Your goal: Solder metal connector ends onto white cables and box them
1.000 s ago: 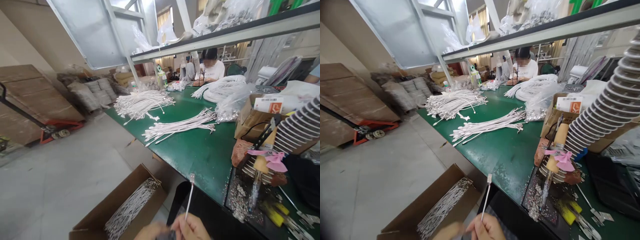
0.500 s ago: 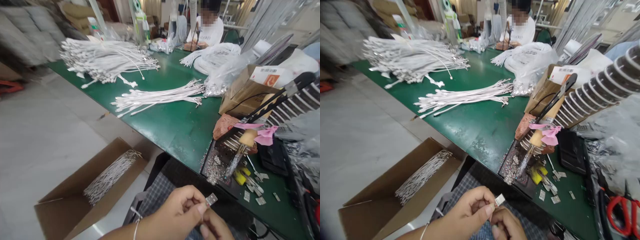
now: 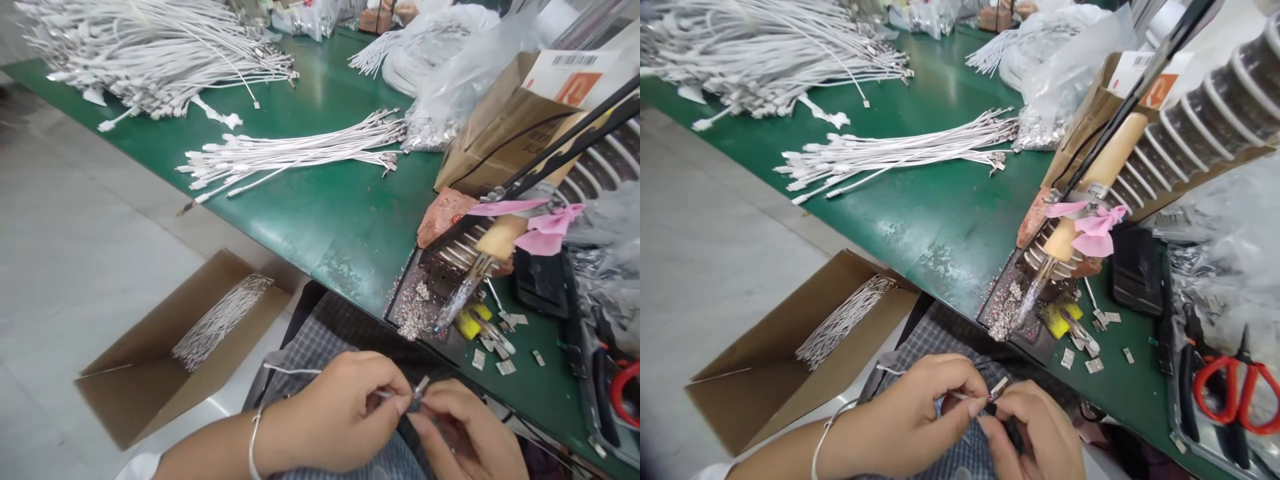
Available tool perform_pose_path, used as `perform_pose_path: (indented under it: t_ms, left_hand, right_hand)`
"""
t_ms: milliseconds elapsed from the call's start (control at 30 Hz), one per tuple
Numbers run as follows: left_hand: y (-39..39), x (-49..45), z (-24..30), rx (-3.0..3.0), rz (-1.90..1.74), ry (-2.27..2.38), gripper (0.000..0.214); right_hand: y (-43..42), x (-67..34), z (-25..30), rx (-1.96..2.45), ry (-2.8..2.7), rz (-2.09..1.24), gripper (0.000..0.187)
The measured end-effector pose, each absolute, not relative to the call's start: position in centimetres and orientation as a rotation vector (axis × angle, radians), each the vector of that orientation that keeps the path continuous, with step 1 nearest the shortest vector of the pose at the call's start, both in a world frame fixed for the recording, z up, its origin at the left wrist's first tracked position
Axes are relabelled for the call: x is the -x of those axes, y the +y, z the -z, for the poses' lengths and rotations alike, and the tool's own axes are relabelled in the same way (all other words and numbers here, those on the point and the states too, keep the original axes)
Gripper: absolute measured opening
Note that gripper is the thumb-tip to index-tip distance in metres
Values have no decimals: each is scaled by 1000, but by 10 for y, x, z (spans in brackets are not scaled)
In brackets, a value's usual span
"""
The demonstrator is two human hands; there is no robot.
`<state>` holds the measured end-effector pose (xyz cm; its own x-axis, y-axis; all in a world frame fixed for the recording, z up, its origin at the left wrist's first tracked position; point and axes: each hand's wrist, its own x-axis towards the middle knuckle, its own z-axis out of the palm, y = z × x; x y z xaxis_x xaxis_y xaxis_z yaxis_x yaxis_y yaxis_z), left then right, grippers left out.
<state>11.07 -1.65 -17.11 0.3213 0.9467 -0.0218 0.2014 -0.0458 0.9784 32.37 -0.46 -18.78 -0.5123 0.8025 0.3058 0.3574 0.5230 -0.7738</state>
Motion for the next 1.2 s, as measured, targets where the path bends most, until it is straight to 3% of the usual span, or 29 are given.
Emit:
perform_pose_path:
  t_ms: [133,400,700,767,867,1000,1200]
  left_hand:
    - [-19,-111,174,-1673,-870,1115,13]
    - [-20,-113,176,-1773,-903,1150,16]
    - [-13,-111,172,-1638,-928,1053,15]
    - [-11,-110,171,-1585,-917,1023,15]
    - [-9,-109,171,-1583,-910,1047,12]
    - [-10,-107,173,-1752,-1010,1073,7]
    - [-10,-102,178,-2146,-1101,1038,25]
  right_hand:
    - [0,-317,189,995,-2118,-931,7]
    - [-4,-319,194,1077,-2137,-979,13]
    - [-5,-320,190,1093,-1642,-1218,15]
    - [-5,-322,191,1107,-1632,-1206,7]
    - [-4,-322,192,1058,-1672,-1228,17]
    - [-2,-320,190,1010,-1596,-1326,11]
    - [-1,-319,183,1038,-1550,-1486,9]
